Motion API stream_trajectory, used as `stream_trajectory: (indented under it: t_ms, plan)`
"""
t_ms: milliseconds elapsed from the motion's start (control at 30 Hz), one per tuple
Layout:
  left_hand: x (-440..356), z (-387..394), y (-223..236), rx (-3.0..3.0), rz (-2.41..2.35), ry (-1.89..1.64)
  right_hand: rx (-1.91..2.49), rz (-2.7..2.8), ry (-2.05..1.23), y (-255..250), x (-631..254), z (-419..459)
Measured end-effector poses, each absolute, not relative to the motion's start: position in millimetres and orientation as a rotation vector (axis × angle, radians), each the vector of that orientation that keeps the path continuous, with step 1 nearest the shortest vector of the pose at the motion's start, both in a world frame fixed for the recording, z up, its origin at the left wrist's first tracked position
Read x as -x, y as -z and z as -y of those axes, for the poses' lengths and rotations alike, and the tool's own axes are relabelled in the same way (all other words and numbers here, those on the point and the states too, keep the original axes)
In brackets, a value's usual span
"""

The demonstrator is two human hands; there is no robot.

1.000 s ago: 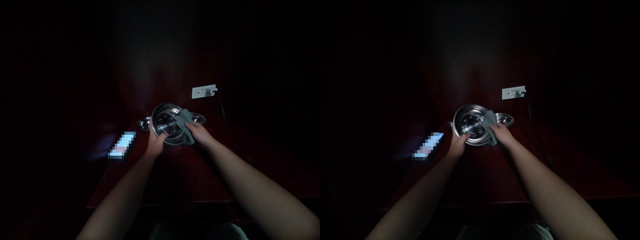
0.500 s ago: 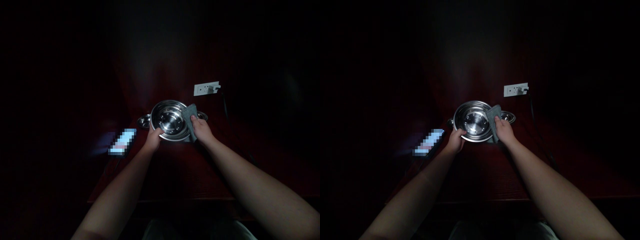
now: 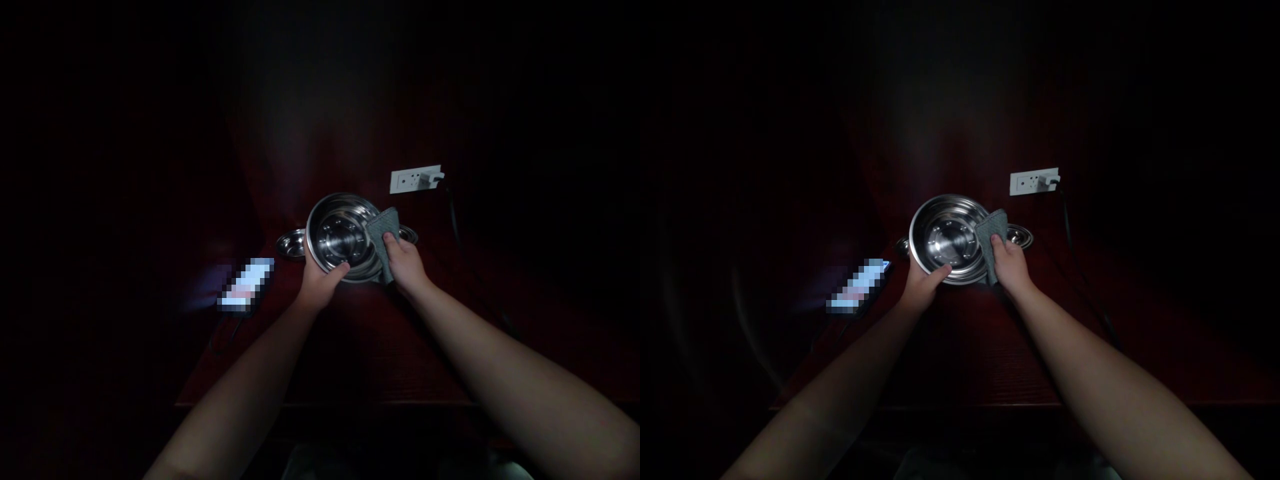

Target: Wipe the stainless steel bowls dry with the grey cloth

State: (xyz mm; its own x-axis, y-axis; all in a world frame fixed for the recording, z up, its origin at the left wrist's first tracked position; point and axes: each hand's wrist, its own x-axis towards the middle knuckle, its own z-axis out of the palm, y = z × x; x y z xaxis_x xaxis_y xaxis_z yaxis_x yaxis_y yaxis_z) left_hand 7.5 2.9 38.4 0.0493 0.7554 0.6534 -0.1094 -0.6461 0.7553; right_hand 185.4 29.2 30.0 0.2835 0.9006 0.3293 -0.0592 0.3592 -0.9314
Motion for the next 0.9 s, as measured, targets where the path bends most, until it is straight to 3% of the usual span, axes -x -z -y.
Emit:
stream_trajectory:
  t_ms: [900]
  plan:
    - [-1,-8,-42,-1.639,-0.783,-1.461,1.168,1.156,-0.605,-31,-201,-30]
